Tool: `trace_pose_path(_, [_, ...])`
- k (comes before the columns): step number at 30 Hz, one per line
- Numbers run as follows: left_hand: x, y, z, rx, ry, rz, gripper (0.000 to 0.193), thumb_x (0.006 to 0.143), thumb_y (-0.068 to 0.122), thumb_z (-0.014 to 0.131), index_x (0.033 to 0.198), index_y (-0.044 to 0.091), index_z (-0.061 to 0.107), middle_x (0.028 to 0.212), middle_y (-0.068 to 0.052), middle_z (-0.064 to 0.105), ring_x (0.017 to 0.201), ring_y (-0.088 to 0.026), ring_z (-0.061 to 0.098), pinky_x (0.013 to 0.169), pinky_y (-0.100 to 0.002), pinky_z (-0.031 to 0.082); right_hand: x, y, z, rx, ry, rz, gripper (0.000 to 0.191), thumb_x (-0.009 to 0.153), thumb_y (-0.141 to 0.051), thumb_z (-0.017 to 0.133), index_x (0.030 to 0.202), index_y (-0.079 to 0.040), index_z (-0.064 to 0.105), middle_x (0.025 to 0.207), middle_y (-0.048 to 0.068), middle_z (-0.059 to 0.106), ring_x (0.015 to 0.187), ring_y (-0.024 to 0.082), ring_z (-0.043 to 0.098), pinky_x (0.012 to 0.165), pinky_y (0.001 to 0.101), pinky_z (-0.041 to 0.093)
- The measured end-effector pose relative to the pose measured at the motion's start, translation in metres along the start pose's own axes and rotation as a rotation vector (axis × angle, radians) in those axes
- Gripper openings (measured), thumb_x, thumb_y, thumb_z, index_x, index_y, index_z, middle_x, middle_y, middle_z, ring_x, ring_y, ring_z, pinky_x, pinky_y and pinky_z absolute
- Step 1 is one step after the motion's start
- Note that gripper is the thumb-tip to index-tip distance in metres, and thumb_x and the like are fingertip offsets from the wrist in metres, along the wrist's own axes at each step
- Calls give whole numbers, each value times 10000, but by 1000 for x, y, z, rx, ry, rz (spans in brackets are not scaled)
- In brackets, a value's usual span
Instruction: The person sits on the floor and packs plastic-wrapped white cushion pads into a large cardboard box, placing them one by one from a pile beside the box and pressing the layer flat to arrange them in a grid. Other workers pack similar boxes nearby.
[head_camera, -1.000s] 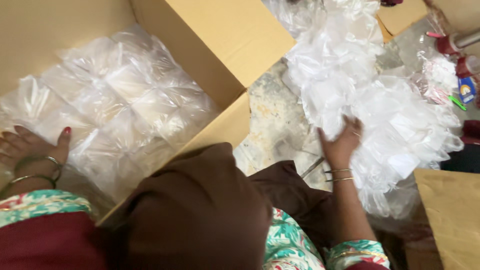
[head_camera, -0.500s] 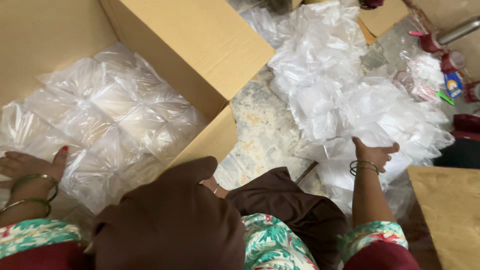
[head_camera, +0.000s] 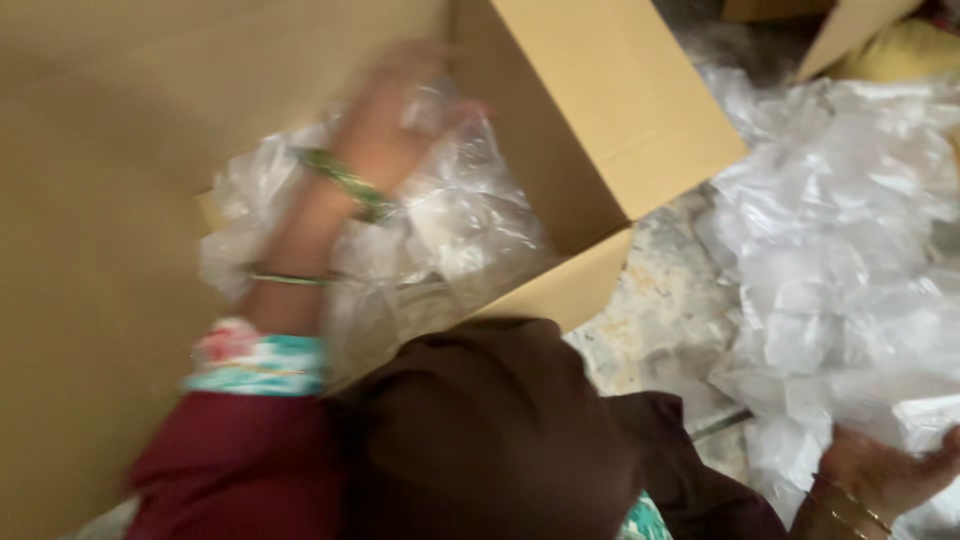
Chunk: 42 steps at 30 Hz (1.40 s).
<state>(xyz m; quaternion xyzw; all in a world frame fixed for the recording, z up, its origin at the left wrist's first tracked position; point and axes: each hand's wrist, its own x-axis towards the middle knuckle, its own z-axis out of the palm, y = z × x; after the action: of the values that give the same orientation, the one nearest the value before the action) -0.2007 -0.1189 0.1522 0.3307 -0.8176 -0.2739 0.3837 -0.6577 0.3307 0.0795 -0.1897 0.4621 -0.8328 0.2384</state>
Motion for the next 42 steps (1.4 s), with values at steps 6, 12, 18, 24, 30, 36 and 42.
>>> trace_pose_path(6, [-9,146,138,-562,-387,370,1015,963,576,726,1640,12,223,1594,-302,375,1344,-343,562,1164,-465,442,-18,39,150,63,-411,159,541,1055,-443,645,1424,-87,473,1339,32,532,1281,197,500,1190,379,362])
trace_pose_path(12, [-1,100,90,-768,-293,-26,1191,710,644,875,1473,-26,252,1383,-195,596,1314,-275,611,1118,-388,520,-4,86,264,-457,-702,-268,299,1163,-190,495,1391,-5,437,1314,144,560,1220,288,563,1091,461,493])
trace_pose_path(18, [-5,13,0,-91,-29,-211,899,608,452,930,1321,6,612,1312,-180,689,1222,-295,662,1075,-364,489,-37,125,351,-1297,-1132,-576,355,973,-334,614,1208,-82,699,998,177,732,888,370,674,811,475,496])
trace_pose_path(24, [-48,-97,-98,743,390,-1069,1220,524,630,962,1400,-16,411,1304,-241,578,1184,-377,586,998,-449,493,-57,108,359,-1312,-1179,-550,246,973,-295,600,918,-101,741,690,129,679,682,352,637,720,480,447])
trace_pose_path(30, [-104,-177,-96,1082,349,-1151,1409,576,732,871,1504,-108,225,1354,-248,508,1138,-360,558,927,-443,480,-59,104,362,-1303,-1184,-606,229,979,-267,594,917,-92,728,700,134,661,695,357,619,729,473,436])
trace_pose_path(36, [-111,-188,-75,1177,331,-1107,1306,609,741,842,1462,-79,291,1301,-232,509,1160,-361,532,942,-436,470,-60,107,359,-1342,-1196,-588,227,995,-254,581,969,-92,738,688,124,656,685,337,621,710,467,425])
trace_pose_path(42, [-112,-179,-72,1043,279,-1168,1275,732,708,797,1549,-81,218,1485,-252,378,1325,-379,425,1041,-458,420,-64,108,367,-1385,-1172,-594,243,1007,-250,561,1003,-109,759,728,102,674,698,312,636,704,457,421])
